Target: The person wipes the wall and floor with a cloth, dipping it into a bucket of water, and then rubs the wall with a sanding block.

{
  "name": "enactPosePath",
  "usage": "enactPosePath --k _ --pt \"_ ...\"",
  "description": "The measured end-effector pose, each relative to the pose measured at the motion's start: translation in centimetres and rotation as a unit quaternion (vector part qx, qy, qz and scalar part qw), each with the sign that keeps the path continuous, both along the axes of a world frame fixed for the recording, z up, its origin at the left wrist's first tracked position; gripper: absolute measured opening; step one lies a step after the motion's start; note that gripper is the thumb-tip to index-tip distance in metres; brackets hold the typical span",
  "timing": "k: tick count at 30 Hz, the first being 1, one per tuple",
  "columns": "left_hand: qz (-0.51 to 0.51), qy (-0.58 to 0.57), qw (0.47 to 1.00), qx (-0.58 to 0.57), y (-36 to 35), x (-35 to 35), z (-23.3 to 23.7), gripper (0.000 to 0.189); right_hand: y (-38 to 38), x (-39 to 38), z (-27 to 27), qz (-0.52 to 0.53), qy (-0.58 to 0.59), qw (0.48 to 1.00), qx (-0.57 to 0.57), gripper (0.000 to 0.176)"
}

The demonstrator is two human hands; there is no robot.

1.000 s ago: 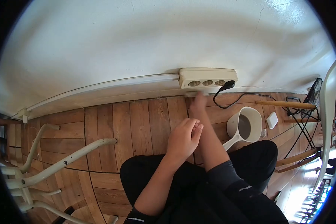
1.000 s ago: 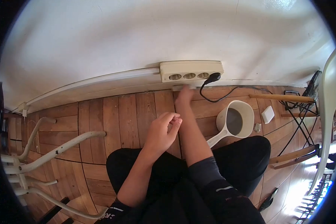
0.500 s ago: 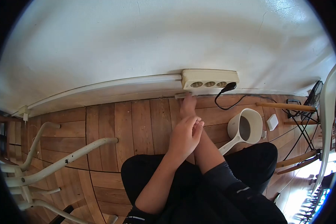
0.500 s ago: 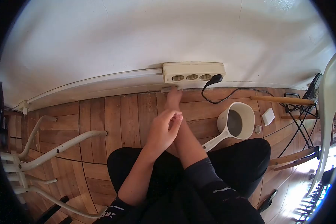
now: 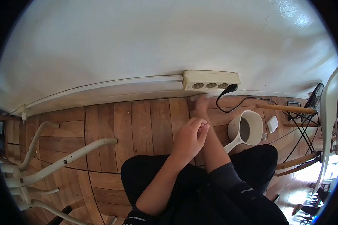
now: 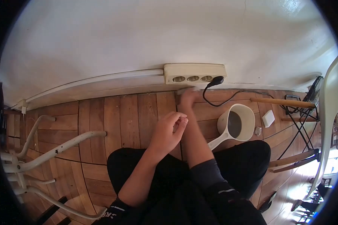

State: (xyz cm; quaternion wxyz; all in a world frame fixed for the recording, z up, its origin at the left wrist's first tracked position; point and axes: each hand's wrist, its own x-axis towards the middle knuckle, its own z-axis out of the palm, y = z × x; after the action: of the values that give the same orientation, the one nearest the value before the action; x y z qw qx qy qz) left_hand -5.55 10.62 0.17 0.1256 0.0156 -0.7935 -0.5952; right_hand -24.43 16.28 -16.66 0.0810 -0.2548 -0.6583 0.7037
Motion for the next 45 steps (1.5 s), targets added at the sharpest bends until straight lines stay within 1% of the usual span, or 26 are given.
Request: enactPosePath --k 1,3,4,6,7,10,12,13,14,16,19,20,21,22,23,24,26,27,28,29,30,31,37,40,43,45 --pt "-0.006 -0.006 1.0 0.006 0.1 -0.1 0.0 0.019 -0.8 0.3 -1.8 0.024 0.021 0.997 0.069 0.041" --pt "-0.011 -0.01 1.0 0.008 0.0 -0.1 0.0 0.018 -2.2 0.8 -3.1 0.076 0.065 0.975 0.201 0.039" --pt "-0.006 -0.007 1.0 0.0 -0.2 -0.1 -0.2 0.018 -2.0 0.3 -3.3 0.077 0.065 0.975 0.198 0.039" --pt "0.002 -0.006 1.0 -0.006 -0.5 0.3 -0.1 0.018 -0.7 -0.7 -3.1 0.106 -0.022 0.994 0.012 0.037" --pt "0.008 -0.016 1.0 -0.004 -0.5 0.4 0.2 0.018 -0.1 -0.8 -2.8 0.108 -0.023 0.994 0.012 0.037" --pt "0.017 -0.02 1.0 -0.006 -0.7 0.5 0.6 0.018 0.5 -0.4 3.6 0.017 -0.051 0.997 -0.054 0.036" --pt "0.012 -0.021 1.0 -0.002 -0.5 0.6 0.5 0.018 1.2 0.1 6.1 -0.049 -0.073 0.992 -0.092 0.036" --pt "0.008 -0.017 1.0 -0.003 -0.4 0.5 0.4 0.018 0.8 -1.2 3.4 -0.095 -0.031 0.991 -0.087 0.033" --pt "0.003 -0.011 1.0 -0.006 -0.3 0.3 0.4 0.018 0.3 -1.3 2.3 -0.098 -0.028 0.991 -0.088 0.033" --pt "0.003 0.004 1.0 -0.005 -0.1 -0.1 0.5 0.018 -1.8 -0.6 -0.2 -0.022 0.006 1.0 -0.002 0.028" --pt "0.0 0.011 1.0 0.007 0.3 -0.2 0.5 0.017 -5.3 2.3 -4.0 0.092 0.041 0.986 0.13 0.02" --pt "0.0 0.013 1.0 0.014 0.3 -0.2 0.4 0.017 -6.5 3.1 -3.6 0.131 0.052 0.975 0.17 0.018" --pt "0.0 0.01 1.0 0.012 0.1 -0.2 0.3 0.017 -7.7 3.6 -3.1 0.132 0.05 0.976 0.168 0.018" --pt "0.003 0.014 1.0 0.008 -0.1 -0.1 0.2 0.017 -8.8 4.1 -2.3 0.112 0.062 0.992 0.019 0.017" --pt "0.005 0.016 1.0 0.005 -0.2 0.1 0.1 0.017 -9.4 4.5 -1.4 0.09 0.071 0.985 -0.129 0.017" --pt "0.008 0.014 1.0 0.005 -0.4 0.2 0.0 0.017 -9.3 4.7 -0.1 0.093 0.068 0.985 -0.129 0.017" --pt "0.016 -0.006 1.0 0.005 -0.7 0.4 0.0 0.017 -7.5 4.4 2.5 0.086 -0.037 0.989 -0.117 0.028" --pt "0.02 -0.006 1.0 0.006 -0.8 0.5 0.2 0.017 -5.1 3.1 1.8 0.228 -0.045 0.94 0.25 0.029" --pt "0.021 -0.003 1.0 0.001 -0.8 0.5 0.4 0.017 -2.9 1.7 0.9 0.332 -0.043 0.744 0.578 0.03" --pt "0.021 0.0 1.0 -0.003 -0.9 0.5 0.5 0.017 -2.5 1.5 2.7 0.187 -0.059 0.952 0.235 0.031" --pt "0.022 0.0 1.0 -0.002 -0.9 0.5 0.5 0.017 -1.9 1.1 3.7 0.008 -0.065 0.986 -0.151 0.033" --pt "0.016 -0.004 1.0 0.007 -0.8 0.5 0.6 0.017 -1.8 0.8 4.2 0.009 -0.065 0.987 -0.148 0.033" --pt "0.014 -0.002 1.0 0.016 -0.9 0.5 0.6 0.017 -0.8 -0.4 2.5 -0.056 -0.06 0.995 -0.051 0.034" --pt "0.003 0.007 1.0 0.02 -0.4 0.1 1.0 0.016 -3.4 2.4 3.8 0.058 -0.109 0.99 0.072 0.026" --pt "-0.002 0.007 1.0 0.014 -0.3 0.0 1.0 0.016 -8.6 5.8 4.2 0.171 -0.159 0.955 0.182 0.025" --pt "0.0 0.01 1.0 0.008 -0.4 0.1 0.7 0.015 -12.6 6.6 -1.0 0.132 0.003 0.977 0.168 0.02"
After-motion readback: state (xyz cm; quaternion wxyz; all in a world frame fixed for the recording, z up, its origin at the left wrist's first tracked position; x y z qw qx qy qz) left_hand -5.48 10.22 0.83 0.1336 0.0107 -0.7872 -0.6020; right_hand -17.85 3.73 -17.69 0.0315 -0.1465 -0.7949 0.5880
